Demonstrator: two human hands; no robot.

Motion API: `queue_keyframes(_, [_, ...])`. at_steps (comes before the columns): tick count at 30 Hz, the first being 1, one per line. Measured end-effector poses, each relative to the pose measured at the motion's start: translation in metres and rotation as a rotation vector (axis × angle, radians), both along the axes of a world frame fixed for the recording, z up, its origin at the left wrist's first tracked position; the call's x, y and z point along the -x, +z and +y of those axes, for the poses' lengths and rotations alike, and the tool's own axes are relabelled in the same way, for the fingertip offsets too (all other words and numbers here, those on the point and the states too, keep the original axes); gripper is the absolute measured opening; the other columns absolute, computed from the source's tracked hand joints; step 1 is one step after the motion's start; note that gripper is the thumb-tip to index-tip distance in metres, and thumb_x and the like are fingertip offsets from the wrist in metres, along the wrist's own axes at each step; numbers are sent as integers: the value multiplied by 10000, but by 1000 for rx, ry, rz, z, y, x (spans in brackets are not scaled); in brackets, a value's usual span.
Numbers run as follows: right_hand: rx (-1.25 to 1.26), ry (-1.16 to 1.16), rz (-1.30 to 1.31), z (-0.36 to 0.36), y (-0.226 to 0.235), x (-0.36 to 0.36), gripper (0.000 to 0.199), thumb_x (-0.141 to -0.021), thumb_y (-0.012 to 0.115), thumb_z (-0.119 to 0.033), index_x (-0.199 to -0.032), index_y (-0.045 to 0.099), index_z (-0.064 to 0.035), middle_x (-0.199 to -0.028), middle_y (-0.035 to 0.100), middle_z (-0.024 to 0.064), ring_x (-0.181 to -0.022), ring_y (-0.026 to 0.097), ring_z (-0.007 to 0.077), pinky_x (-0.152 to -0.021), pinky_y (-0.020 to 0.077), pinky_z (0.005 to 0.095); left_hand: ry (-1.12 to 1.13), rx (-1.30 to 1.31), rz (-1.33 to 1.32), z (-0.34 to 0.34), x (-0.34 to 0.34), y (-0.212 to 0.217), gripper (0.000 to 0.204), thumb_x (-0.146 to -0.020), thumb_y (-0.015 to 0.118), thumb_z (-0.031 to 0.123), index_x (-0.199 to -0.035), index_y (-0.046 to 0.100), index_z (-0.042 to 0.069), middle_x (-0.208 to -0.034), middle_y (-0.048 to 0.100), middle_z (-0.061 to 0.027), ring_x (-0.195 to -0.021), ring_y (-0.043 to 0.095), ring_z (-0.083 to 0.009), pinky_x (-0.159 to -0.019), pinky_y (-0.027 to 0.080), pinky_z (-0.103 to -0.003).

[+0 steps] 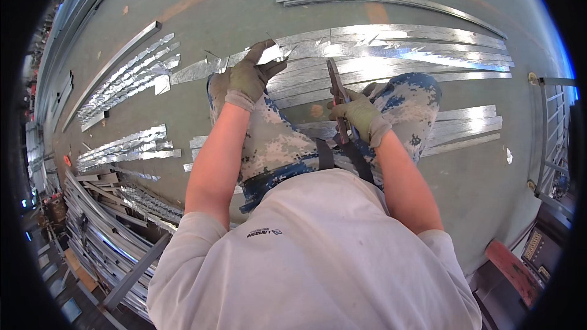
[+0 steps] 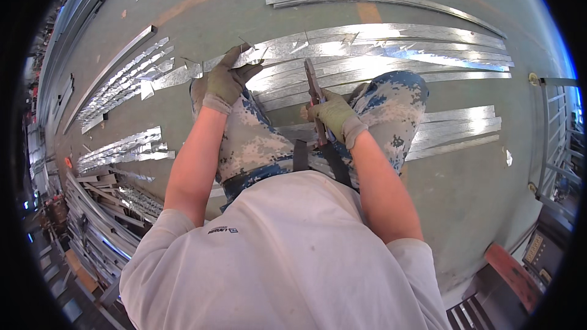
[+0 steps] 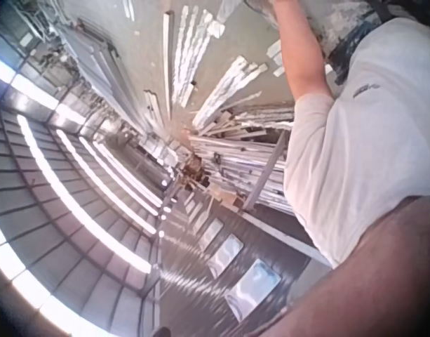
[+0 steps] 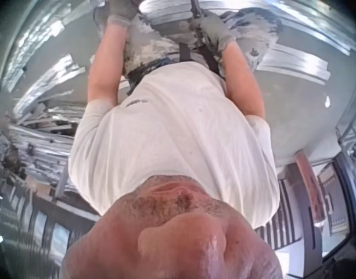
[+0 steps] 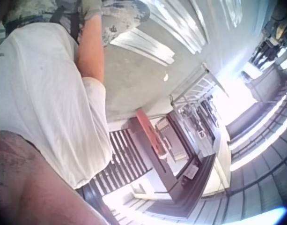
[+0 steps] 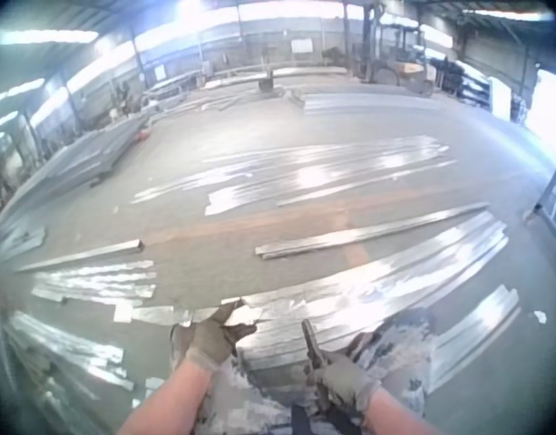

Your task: The person sits on the floor and uses tin snips to cut long metal strips into shorter pieces. They repeatedly pick up strips, position them, and cut sections off, placing the cut pieces on the floor.

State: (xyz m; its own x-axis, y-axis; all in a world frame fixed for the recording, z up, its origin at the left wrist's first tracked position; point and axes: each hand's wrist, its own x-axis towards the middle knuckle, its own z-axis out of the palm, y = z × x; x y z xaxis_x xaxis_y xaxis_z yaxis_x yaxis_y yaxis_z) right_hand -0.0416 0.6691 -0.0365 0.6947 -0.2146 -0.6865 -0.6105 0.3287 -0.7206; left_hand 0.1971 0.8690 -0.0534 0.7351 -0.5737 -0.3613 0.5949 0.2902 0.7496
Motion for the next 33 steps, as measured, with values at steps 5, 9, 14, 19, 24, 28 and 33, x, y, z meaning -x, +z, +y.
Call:
queue_keyframes(5, [2,6,-15,-2,-2,-4,476,-858,792,7,-1324,690,-5,-1040,768,70,-904,730,191,-768,580,340,27,-28,7,3,-4,-5,411,-1192,546,206,-1453,630,-101,-1389,727,-238,-1185,775,-478,-1037,701,-558])
queue_keyframes(9, [-30,-48,-37,-2,-7,-4,498,-855,801,-1,-1343,701,-20,-983,729,46,-856,685,176,-766,559,331,24,17,52,7,-9,-15,418,-1187,555,211,-1455,626,-101,-1401,723,-252,-1198,772,-486,-1037,698,-557])
queue_keyframes(14, [-12,-8,-14,-7,-26,-6,456,-923,788,-68,-1368,704,-25,-965,732,68,-837,694,189,-749,573,357,2,15,15,10,-12,-19,431,-1180,568,219,-1458,618,-106,-1408,719,-268,-1213,765,-499,-1050,688,-581])
queue_keyframes(19, [-19,-37,-31,-3,-24,-7,394,-999,774,-139,-1369,702,-26,-932,723,69,-734,677,178,-662,573,358,9,17,14,11,-12,-21,427,-1182,563,210,-1466,613,-105,-1429,709,-270,-1234,756,-500,-1065,677,-600])
queue_keyframes(24, [-71,-49,-92,-4,-18,-5,300,-1036,772,-167,-1290,683,-35,-973,780,55,-696,684,131,-613,570,320,-8,40,43,13,-12,-18,418,-1192,539,207,-1475,616,-90,-1461,697,-254,-1285,737,-481,-1102,656,-601])
queue_keyframes(28, [-167,-74,-121,-7,-23,-1,333,-1037,772,-150,-1336,685,-32,-984,778,51,-708,691,130,-616,572,320,-11,55,41,11,-10,-13,410,-1198,527,197,-1478,614,-91,-1451,701,-240,-1248,752,-464,-1118,645,-608])
queue_keyframes(33, [-311,-101,-122,-12,-20,3,441,-1034,796,-134,-1450,684,-40,-997,771,49,-736,709,148,-640,591,333,-19,98,69,16,-10,-14,404,-1191,555,194,-1470,617,-90,-1422,710,-221,-1163,786,-449,-1105,655,-607])
